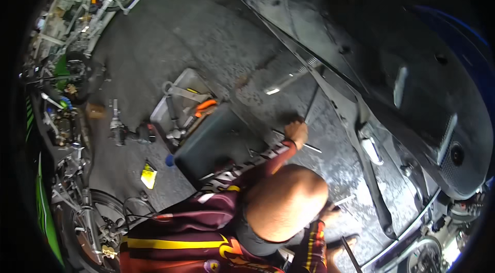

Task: The person uses a T-handle wrench to unscrew and remove bolts from a motorcycle's engine casing, placing the hardware into a plastic tray. They then pull the casing away from the motorcycle body by hand.

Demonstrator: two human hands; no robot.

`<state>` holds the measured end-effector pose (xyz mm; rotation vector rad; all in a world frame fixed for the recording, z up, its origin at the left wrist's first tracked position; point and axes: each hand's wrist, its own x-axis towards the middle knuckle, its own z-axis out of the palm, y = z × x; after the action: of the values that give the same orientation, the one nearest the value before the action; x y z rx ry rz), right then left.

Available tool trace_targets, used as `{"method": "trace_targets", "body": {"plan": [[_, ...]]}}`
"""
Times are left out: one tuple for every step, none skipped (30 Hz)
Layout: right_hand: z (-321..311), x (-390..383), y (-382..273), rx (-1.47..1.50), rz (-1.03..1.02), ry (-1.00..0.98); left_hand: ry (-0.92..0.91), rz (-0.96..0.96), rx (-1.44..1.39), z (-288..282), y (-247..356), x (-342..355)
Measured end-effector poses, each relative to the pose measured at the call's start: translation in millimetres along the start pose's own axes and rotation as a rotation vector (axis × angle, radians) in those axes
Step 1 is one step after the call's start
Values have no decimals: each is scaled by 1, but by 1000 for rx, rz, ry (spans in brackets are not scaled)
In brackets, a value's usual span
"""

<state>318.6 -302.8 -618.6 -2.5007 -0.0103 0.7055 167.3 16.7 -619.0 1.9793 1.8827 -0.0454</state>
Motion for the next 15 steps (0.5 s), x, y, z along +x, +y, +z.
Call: {"method": "trace_targets", "body": {"plan": [[7,5,12,165,-54,48,-100,27,-9,-5,5,-1],[18,8,21,330,-127,66,-70,75,-69,-8,7,-4],[25,14,30,471,-182,92,-60,165,-63,-20,15,-10],[32,19,37,610,-246,98,-4,202,-90,-32,22,-17],[38,20,42,697,-294,85,61,230,-101,-45,25,-23],[41,14,40,737,-328,79,64,220,-100,-58,21,-30],[36,11,39,748,-319,67,-80,177,-236,-70,19,-37],[33,-1,28,707,-268,54,-211,114,-354,-83,5,-43],[29,-10,21,672,-235,46,-239,138,-408,-88,-8,-48],[25,-21,14,636,-210,31,-255,178,-500,-95,-23,-56],[17,-27,7,614,-198,43,-274,237,-601,-102,-33,-62],[16,-36,1,597,-186,22,-238,319,-628,-117,-52,-74],[11,-42,-3,575,-176,14,-322,303,-621,-137,-62,-83],[9,-48,-5,559,-170,-2,-304,300,-593,-154,-74,-93],[8,-53,-13,531,-170,-21,-281,306,-568,-168,-89,-103]]}}
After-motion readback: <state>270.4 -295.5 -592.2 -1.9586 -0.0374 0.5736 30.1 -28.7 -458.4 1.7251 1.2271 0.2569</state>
